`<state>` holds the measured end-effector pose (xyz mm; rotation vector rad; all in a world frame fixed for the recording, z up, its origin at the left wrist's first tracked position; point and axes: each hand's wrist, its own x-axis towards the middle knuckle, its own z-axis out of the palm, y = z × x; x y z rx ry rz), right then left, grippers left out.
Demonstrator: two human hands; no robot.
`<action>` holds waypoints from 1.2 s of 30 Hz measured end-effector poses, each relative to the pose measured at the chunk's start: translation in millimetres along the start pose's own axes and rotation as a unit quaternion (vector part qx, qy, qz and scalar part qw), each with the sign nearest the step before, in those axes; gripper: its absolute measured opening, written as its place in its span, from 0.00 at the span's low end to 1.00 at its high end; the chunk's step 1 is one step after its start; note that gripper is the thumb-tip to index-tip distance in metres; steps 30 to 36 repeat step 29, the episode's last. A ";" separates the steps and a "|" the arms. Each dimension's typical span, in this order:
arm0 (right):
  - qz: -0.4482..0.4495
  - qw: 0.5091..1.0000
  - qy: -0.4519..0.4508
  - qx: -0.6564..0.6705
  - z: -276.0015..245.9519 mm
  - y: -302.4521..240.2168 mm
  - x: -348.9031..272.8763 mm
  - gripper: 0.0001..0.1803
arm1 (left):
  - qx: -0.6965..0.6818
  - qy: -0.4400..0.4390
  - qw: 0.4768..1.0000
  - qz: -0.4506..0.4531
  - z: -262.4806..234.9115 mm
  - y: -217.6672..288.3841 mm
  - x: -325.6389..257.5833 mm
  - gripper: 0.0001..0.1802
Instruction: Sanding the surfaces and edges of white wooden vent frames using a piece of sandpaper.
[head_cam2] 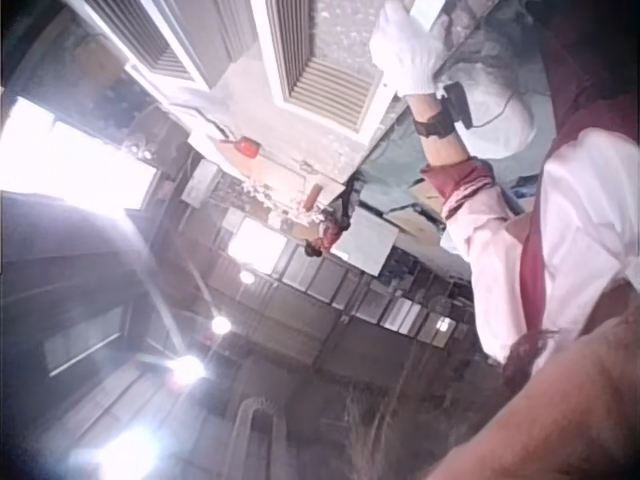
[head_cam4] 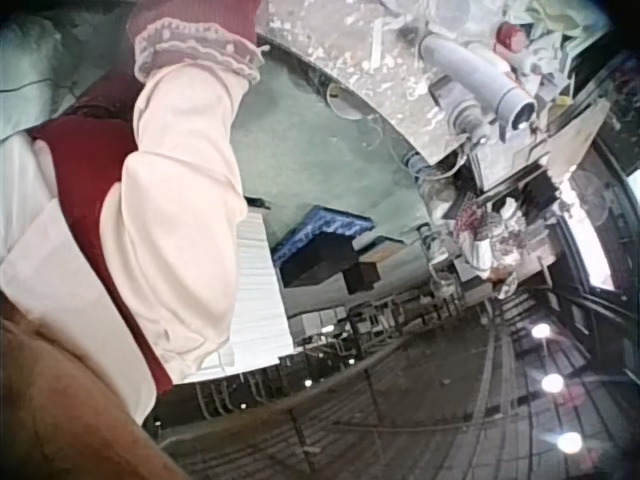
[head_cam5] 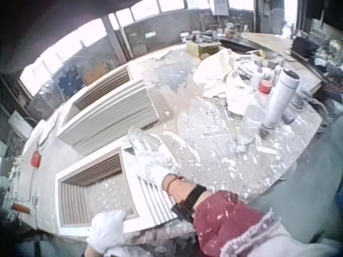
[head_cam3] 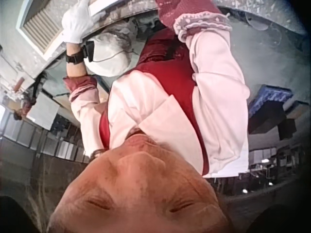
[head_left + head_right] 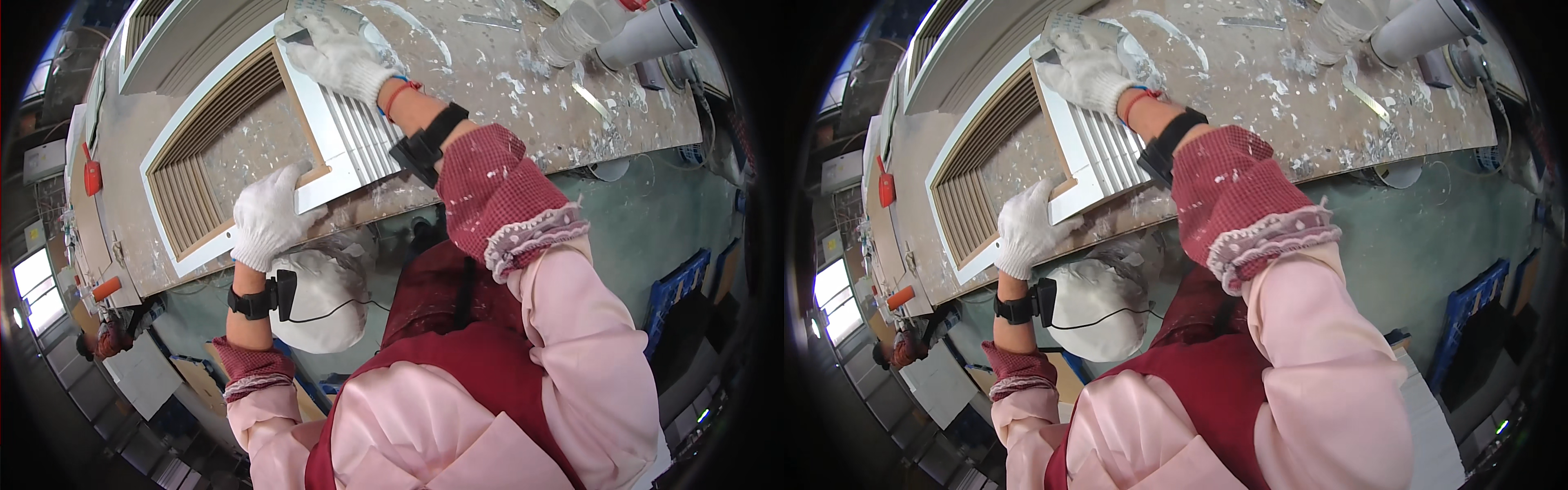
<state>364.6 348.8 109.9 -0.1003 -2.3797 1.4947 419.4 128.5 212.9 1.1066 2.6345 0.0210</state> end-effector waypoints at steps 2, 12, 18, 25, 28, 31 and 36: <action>-0.066 0.998 0.020 0.012 -12.5 -25.8 -37.4 0.31 | -0.001 0.001 1.000 0.000 0.3 -0.4 0.4 0.31; -0.102 0.990 -0.004 -0.098 -2.6 -48.7 -83.5 0.22 | 0.007 -0.031 0.999 -0.023 -0.3 1.0 2.4 0.34; -0.113 0.992 -0.021 -0.056 -26.7 -78.5 -159.3 0.26 | 0.017 -0.007 1.000 -0.010 -2.3 4.6 2.8 0.30; 0.005 1.000 -0.004 0.003 -14.7 -35.9 -40.1 0.33 | 0.022 -0.016 0.999 -0.021 -0.7 2.6 1.8 0.30; -0.024 0.999 0.018 -0.010 -15.5 -28.0 -51.9 0.36 | 0.001 -0.007 1.000 -0.009 1.0 -1.4 0.3 0.31; -0.044 0.999 0.021 -0.018 -13.1 -25.8 -44.4 0.36 | 0.000 0.000 1.000 -0.010 -0.4 -5.7 4.2 0.31; -0.044 0.999 0.021 -0.018 -13.1 -25.8 -44.4 0.36 | 0.000 0.000 1.000 -0.010 -0.4 -5.7 4.2 0.31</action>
